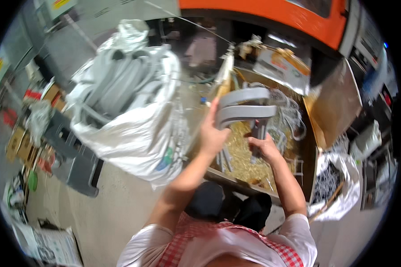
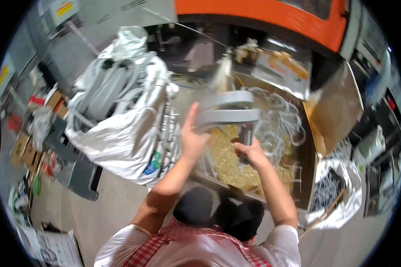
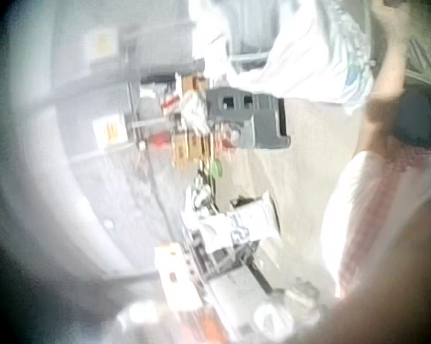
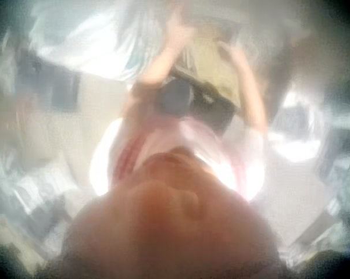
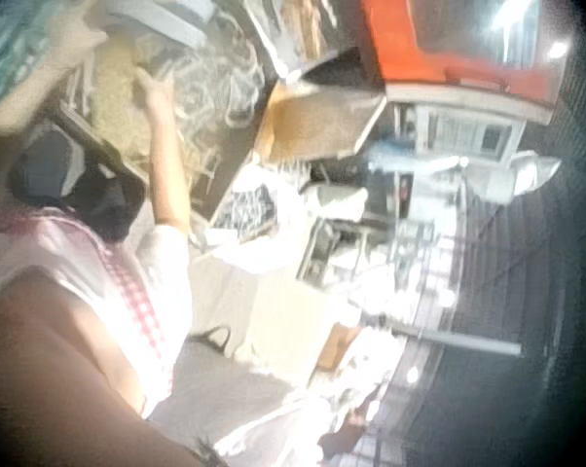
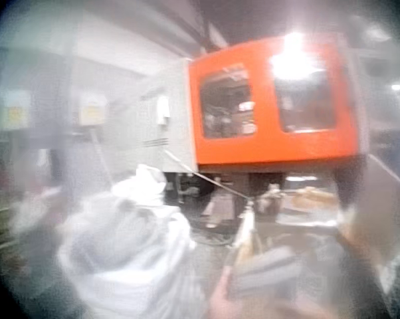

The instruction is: The person takes plastic parts from a bag, immerses them in a water bath using a wooden stick, rinses them by hand, and places them back into a collection bag.

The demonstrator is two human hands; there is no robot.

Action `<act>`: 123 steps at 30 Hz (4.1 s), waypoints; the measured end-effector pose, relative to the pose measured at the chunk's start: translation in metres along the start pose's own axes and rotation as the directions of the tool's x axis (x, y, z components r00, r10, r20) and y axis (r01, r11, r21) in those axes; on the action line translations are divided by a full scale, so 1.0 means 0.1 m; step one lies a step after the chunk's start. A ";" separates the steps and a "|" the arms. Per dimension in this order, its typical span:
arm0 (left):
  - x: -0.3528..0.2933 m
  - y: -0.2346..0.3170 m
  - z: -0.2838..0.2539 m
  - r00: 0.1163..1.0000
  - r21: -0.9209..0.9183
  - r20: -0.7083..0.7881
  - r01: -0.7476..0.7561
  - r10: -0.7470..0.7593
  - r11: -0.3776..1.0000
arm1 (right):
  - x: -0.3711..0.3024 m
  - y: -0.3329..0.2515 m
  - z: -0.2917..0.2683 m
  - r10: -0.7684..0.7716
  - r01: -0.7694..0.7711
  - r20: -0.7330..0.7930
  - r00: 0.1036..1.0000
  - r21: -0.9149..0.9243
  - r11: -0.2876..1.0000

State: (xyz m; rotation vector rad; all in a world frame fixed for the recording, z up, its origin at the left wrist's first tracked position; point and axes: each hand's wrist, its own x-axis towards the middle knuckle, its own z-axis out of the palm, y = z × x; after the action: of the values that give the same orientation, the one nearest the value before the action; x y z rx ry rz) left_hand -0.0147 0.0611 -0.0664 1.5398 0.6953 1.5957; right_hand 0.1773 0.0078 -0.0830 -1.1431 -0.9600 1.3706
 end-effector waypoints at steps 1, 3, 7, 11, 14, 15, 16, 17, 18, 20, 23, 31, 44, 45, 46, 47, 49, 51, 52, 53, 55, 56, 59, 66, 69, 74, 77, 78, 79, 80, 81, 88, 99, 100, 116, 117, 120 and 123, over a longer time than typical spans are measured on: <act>0.03 0.20 -0.01 0.997 0.025 0.011 -0.078 0.078 0.997 | 0.01 -0.05 0.08 -0.041 0.035 -0.059 0.997 -0.089 0.995; 0.10 0.62 -0.14 0.985 0.063 0.005 -0.173 0.173 0.983 | 0.11 -0.29 0.33 -0.215 0.211 -0.017 0.976 -0.145 0.967; 0.24 1.43 -0.61 0.980 0.047 0.027 -0.201 0.200 0.979 | 0.25 -1.20 1.04 -0.444 0.443 0.081 0.892 -0.352 0.825; 0.56 2.07 -0.95 0.973 0.203 -0.187 -0.096 0.135 0.975 | 0.68 -1.87 1.83 -0.473 0.559 0.303 0.827 -0.358 0.748; 0.90 2.45 -1.40 0.842 0.584 -0.070 -0.400 0.535 0.707 | 1.14 -2.27 2.48 -0.674 0.808 0.453 0.583 -0.237 0.539; 0.98 2.48 -1.49 0.762 0.660 0.011 -0.492 0.648 0.568 | 1.31 -2.36 2.65 -0.708 0.848 0.473 0.524 -0.217 0.483; 1.03 2.54 -1.62 0.699 0.775 0.105 -0.503 0.708 0.382 | 1.46 -2.37 2.85 -0.753 0.895 0.489 0.439 -0.169 0.412; 1.04 2.59 -1.65 0.732 0.787 0.075 -0.461 0.678 0.411 | 1.62 -2.36 3.02 -0.790 0.934 0.504 0.350 -0.128 0.332; 1.07 2.59 -1.71 0.732 0.829 0.078 -0.424 0.677 0.363 | 1.74 -2.35 3.17 -0.781 0.924 0.501 0.374 -0.125 0.362; 1.09 2.67 -1.80 0.761 0.904 0.067 -0.321 0.646 0.284 | 1.98 -2.24 3.46 -0.741 0.819 0.508 0.440 0.112 0.563; 1.00 2.32 -2.06 0.834 0.948 -0.054 -0.130 0.548 0.292 | 2.22 -1.71 3.75 -0.403 -0.072 0.649 0.646 0.577 0.814; 0.85 1.97 -2.26 0.911 0.975 -0.093 0.001 0.401 0.224 | 2.12 -1.99 3.39 -0.198 0.812 0.837 0.511 -0.394 0.430; 0.59 1.79 -2.26 0.911 0.934 -0.023 -0.126 0.411 0.333 | 1.71 -1.66 3.29 -0.702 0.968 0.682 0.206 -0.036 0.249; 0.56 1.84 -2.24 0.941 0.918 -0.063 -0.076 0.333 0.389 | 1.67 -1.63 3.27 -0.708 0.951 0.672 0.219 0.014 0.307; 0.60 1.87 -2.25 0.936 0.935 -0.066 -0.063 0.345 0.348 | 1.68 -1.68 3.30 -0.711 0.967 0.675 0.200 -0.017 0.255; 0.66 1.91 -2.29 0.932 0.950 -0.068 -0.048 0.357 0.308 | 1.71 -1.74 3.36 -0.712 0.978 0.678 0.182 -0.050 0.202; 0.73 2.08 -2.48 0.850 0.969 0.240 -0.180 0.469 -0.170 | 1.67 -1.86 3.42 -0.657 0.974 0.721 0.220 -0.119 0.194; 0.86 2.15 -2.93 0.882 0.979 0.045 -0.133 0.469 0.155 | 1.56 -2.03 3.52 -0.525 0.948 0.796 0.302 -0.189 0.258; 0.90 2.10 -3.20 0.932 0.919 -0.127 -0.017 0.339 0.393 | 1.45 -2.14 3.55 -0.473 0.941 0.814 0.337 -0.287 0.178; 0.90 2.11 -3.46 0.947 0.806 -0.272 0.127 0.171 0.578 | 1.30 -2.23 3.61 -0.472 0.940 0.815 0.336 -0.261 0.219; 0.83 2.02 -3.47 0.758 0.319 -0.457 0.629 -0.466 0.709 | 1.37 -2.23 3.70 -0.467 0.957 0.838 0.282 -0.283 0.069; 0.75 1.92 -3.40 0.790 0.361 -0.433 0.594 -0.435 0.719 | 1.40 -2.04 3.82 -0.366 0.933 0.879 0.305 -0.354 -0.072; 0.72 1.75 -3.37 0.899 0.522 -0.277 0.438 -0.340 0.732 | 1.28 -1.90 4.06 -0.158 0.868 0.883 0.442 -0.466 -0.170; 0.58 1.80 -3.18 0.946 0.620 -0.238 0.322 -0.220 0.715 | 1.24 -2.44 3.65 -0.463 0.922 0.841 0.280 -0.369 -0.112; 0.57 1.72 -3.27 0.936 0.545 -0.229 0.351 -0.267 0.761 | 0.87 -2.86 3.08 -0.779 0.954 0.559 0.283 -0.250 0.167; 0.62 1.69 -3.18 0.943 0.596 -0.235 0.332 -0.236 0.732 | 1.34 -1.53 3.11 -0.591 0.815 0.592 0.549 -0.535 0.221; 0.59 1.74 -3.12 0.953 0.708 -0.192 0.300 -0.234 0.640 | 1.29 -1.57 3.29 -0.585 0.852 0.628 0.513 -0.456 0.258; 0.55 1.76 -3.16 0.952 0.733 -0.210 0.305 -0.225 0.608 | 1.28 -1.63 3.34 -0.553 0.865 0.666 0.500 -0.416 0.281; 0.52 1.77 -3.19 0.950 0.756 -0.225 0.309 -0.214 0.577 | 1.26 -1.68 3.36 -0.521 0.875 0.703 0.485 -0.378 0.304; 0.51 1.79 -3.20 0.949 0.778 -0.240 0.313 -0.203 0.545 | 1.24 -1.76 3.29 -0.415 0.814 0.701 0.581 -0.505 0.287; 0.54 1.81 -3.18 0.951 0.761 -0.242 0.308 -0.192 0.571 | 1.39 -1.92 3.25 -0.437 0.802 0.686 0.582 -0.571 0.173; 0.53 1.75 -3.05 0.907 0.637 -0.289 0.421 -0.307 0.645 | 1.42 -2.12 3.43 -0.607 0.838 0.786 0.121 -0.409 -0.362; 0.40 1.81 -3.07 0.975 0.755 -0.190 0.220 -0.115 0.618 | 1.00 -2.64 3.35 -0.707 0.876 0.680 0.193 -0.444 -0.189; 0.40 1.85 -3.03 0.971 0.752 -0.196 0.238 -0.135 0.615 | 1.01 -2.71 3.26 -0.721 0.840 0.680 0.136 -0.465 -0.280; 0.48 1.55 -3.41 0.974 0.581 -0.162 0.226 -0.162 0.782 | 0.52 -0.33 0.97 -0.857 0.748 0.231 0.460 -0.621 0.234; 0.51 1.54 -3.36 0.967 0.572 -0.183 0.251 -0.176 0.781 | 0.53 0.14 0.43 -0.740 0.611 0.165 0.652 -0.693 0.383; 0.53 1.50 -3.40 0.982 0.633 -0.144 0.186 -0.121 0.751 | -0.12 0.81 -0.69 -0.192 -0.165 -0.345 0.919 -0.777 0.607; 0.59 1.42 -3.67 0.968 0.539 -0.150 0.250 -0.200 0.804 | -0.50 1.47 -1.63 -0.209 -0.230 -0.498 0.842 -0.680 0.696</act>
State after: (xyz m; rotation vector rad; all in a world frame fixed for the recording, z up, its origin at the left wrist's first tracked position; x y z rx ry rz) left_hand -0.3969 0.0852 0.0436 1.7090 1.4380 1.3443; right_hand 0.3023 -0.0667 -0.2543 -2.0103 -1.0805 0.5472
